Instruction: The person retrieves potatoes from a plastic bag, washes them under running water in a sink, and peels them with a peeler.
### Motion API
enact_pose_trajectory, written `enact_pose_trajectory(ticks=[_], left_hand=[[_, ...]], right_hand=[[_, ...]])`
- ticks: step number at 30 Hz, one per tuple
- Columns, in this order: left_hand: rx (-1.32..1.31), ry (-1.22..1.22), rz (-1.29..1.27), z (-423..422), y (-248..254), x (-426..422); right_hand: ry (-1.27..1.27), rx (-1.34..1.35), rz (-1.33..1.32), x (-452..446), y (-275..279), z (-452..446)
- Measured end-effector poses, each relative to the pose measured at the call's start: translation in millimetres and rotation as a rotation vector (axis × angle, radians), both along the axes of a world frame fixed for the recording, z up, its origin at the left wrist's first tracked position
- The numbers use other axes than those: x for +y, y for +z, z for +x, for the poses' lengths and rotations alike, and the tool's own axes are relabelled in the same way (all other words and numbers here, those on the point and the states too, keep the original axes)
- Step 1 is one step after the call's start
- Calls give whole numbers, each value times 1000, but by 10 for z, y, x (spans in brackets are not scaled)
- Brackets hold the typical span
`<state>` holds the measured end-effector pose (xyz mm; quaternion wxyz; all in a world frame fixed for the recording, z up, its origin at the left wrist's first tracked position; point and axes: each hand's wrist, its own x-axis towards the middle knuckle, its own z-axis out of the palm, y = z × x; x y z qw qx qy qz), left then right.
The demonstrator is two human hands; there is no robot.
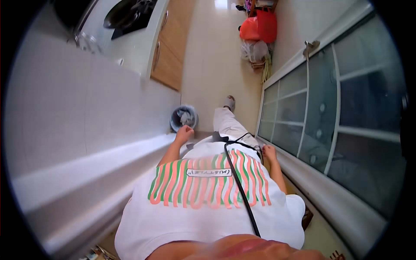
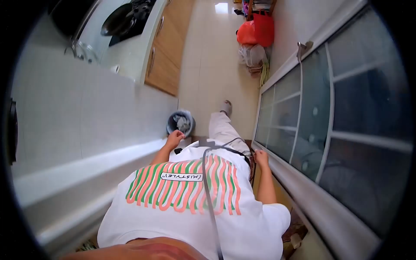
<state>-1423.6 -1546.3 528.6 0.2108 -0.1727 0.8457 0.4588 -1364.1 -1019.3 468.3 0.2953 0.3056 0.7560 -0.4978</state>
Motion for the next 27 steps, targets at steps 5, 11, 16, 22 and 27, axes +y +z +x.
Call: enact_pose_trajectory(ticks=[5,11,16,22,27], left_hand=[[-401,-186,-107,-791,-192,-578],[-404,389,285,-2698,272,-368],[-233,-153,195,-4422,-13,-279],[-325,-283,179,-6516,124,-1095],[-629,-313,239,-7700,999,-1071]], right_hand=[[-282,-278,-354,-241,269,-1722],[25,-548,-343,-532,293,-3696],[548,-270,-108,-1128,-157,-4613],[268,-190,-41,-1541,56,-5518],[80,-281,268,-2339,285,-6030]])
